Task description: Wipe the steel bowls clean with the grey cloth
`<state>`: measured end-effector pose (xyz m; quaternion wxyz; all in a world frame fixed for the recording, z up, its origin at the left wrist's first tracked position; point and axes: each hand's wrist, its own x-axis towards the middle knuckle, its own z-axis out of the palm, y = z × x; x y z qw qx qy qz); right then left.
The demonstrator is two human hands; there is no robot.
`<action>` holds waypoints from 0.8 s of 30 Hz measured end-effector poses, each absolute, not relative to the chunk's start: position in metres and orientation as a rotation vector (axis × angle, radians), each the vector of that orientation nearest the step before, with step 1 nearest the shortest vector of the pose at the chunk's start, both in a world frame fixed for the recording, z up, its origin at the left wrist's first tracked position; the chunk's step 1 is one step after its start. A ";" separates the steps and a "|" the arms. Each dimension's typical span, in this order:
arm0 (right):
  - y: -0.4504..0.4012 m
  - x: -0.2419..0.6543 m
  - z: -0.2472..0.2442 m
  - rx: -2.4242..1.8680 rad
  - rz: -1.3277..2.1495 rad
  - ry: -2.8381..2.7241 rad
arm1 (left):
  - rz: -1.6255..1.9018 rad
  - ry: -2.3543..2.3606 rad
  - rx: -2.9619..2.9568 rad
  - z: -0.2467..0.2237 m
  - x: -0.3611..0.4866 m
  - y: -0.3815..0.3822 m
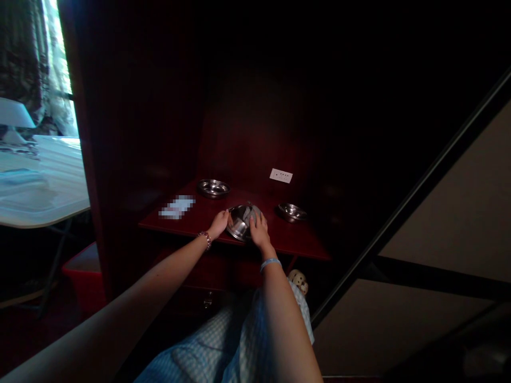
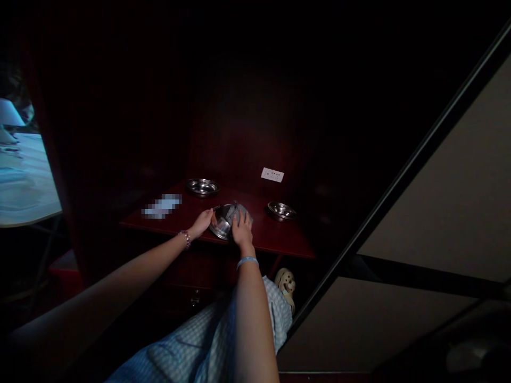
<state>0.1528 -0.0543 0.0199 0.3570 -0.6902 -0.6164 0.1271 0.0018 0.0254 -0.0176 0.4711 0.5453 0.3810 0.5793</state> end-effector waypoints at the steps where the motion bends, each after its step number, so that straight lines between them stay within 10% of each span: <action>1: -0.053 0.155 0.019 -1.791 0.366 -1.541 | 1.426 0.937 1.324 -0.017 0.002 0.025; 24: -0.025 0.178 0.003 -1.546 0.134 -1.367 | 1.439 0.935 1.241 -0.015 -0.001 0.022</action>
